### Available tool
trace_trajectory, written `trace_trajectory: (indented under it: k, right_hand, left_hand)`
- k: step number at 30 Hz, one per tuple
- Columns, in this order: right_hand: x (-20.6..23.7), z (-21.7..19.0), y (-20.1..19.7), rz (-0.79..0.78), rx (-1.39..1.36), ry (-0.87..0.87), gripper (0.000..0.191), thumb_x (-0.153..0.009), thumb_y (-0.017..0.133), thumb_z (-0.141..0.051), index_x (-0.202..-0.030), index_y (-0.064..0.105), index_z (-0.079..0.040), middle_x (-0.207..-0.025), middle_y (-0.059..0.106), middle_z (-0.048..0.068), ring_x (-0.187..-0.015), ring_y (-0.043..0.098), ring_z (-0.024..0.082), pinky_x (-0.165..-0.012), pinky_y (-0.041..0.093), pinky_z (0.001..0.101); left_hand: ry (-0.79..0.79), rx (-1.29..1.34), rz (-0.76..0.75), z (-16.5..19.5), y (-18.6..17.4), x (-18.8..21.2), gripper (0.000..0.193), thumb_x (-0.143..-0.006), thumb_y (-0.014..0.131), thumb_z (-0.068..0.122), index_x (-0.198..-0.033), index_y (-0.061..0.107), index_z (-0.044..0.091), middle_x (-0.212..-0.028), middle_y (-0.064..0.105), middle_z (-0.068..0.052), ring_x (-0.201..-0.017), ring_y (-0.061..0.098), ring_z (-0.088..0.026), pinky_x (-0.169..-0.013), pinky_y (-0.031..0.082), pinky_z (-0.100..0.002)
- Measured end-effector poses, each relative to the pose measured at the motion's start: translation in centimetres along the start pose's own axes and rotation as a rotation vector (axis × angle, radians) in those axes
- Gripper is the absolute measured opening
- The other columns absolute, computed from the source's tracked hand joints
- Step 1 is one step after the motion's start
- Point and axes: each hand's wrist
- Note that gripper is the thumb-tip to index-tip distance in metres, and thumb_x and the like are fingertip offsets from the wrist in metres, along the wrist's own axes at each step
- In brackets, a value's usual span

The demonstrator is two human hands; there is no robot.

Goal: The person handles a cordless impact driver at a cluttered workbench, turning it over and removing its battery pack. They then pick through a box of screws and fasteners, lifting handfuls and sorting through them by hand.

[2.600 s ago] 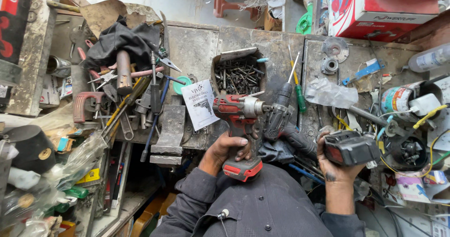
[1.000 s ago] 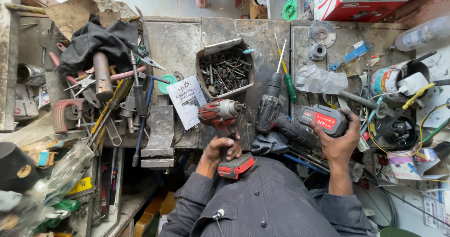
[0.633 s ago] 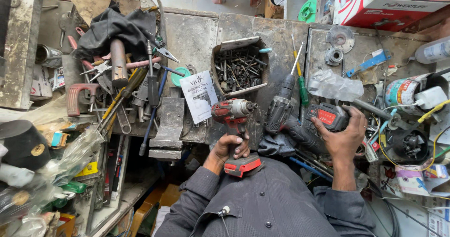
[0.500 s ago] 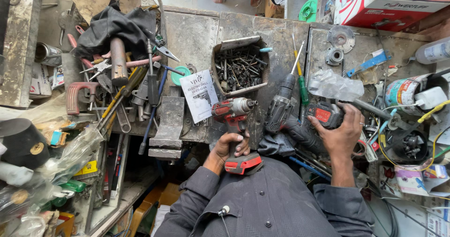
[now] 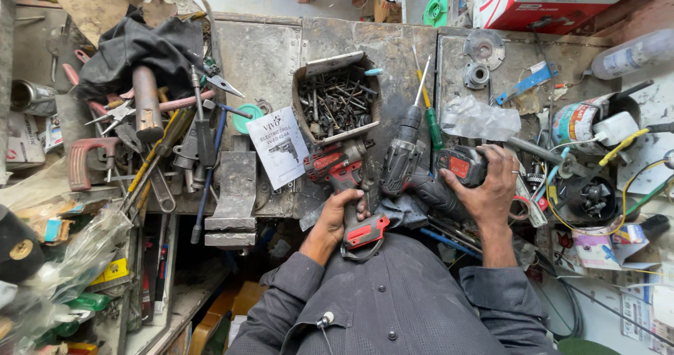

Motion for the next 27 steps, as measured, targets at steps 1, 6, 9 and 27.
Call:
trace_trajectory:
  k: [1,6,9,27]
  right_hand:
    - [0.2,-0.1,-0.1,-0.004,-0.005,0.008,0.074,-0.077,0.091,-0.043,-0.131,0.054,-0.008,-0.134,0.057,0.015,-0.129,0.054,0.038,-0.115,0.041,0.0509]
    - [0.6,-0.5,-0.7,-0.031,0.055,0.042,0.073,-0.077,0.089,-0.034,-0.135,0.051,-0.01,-0.139,0.05,0.02,-0.132,0.05,0.043,-0.111,0.042,0.0529]
    - [0.7,-0.6,-1.3,-0.081,0.01,0.146,0.076,-0.078,0.087,-0.03,-0.141,0.05,-0.009,-0.14,0.05,0.022,-0.131,0.052,0.043,-0.107,0.046,0.0521]
    - [-6.0,2.5,-5.2,0.263,-0.321,0.072,0.054,-0.095,0.089,-0.017,-0.125,0.047,-0.004,-0.124,0.044,0.011,-0.117,0.048,0.025,-0.108,0.041,0.0367]
  left_hand:
    - [0.019,-0.015,0.012,-0.1,0.1,-0.1,0.013,-0.09,0.066,0.012,-0.097,0.063,0.003,-0.066,0.06,-0.006,-0.053,0.056,-0.015,-0.067,0.055,-0.035]
    - [0.071,-0.061,0.102,-0.8,0.6,-0.9,0.014,-0.089,0.067,0.013,-0.096,0.066,0.001,-0.066,0.063,-0.006,-0.053,0.059,-0.017,-0.066,0.058,-0.035]
    - [0.035,-0.049,0.147,-0.8,0.9,-1.0,0.015,-0.088,0.067,0.013,-0.099,0.067,0.002,-0.067,0.064,-0.006,-0.054,0.061,-0.017,-0.065,0.058,-0.035]
    - [0.204,-0.084,0.249,-0.9,3.0,-0.5,0.01,-0.087,0.067,0.01,-0.092,0.066,0.001,-0.068,0.064,-0.006,-0.053,0.061,-0.017,-0.052,0.052,-0.032]
Point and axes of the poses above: each hand's wrist, its own x-axis away from the middle knuckle, its own y-axis out of the palm, z = x × y
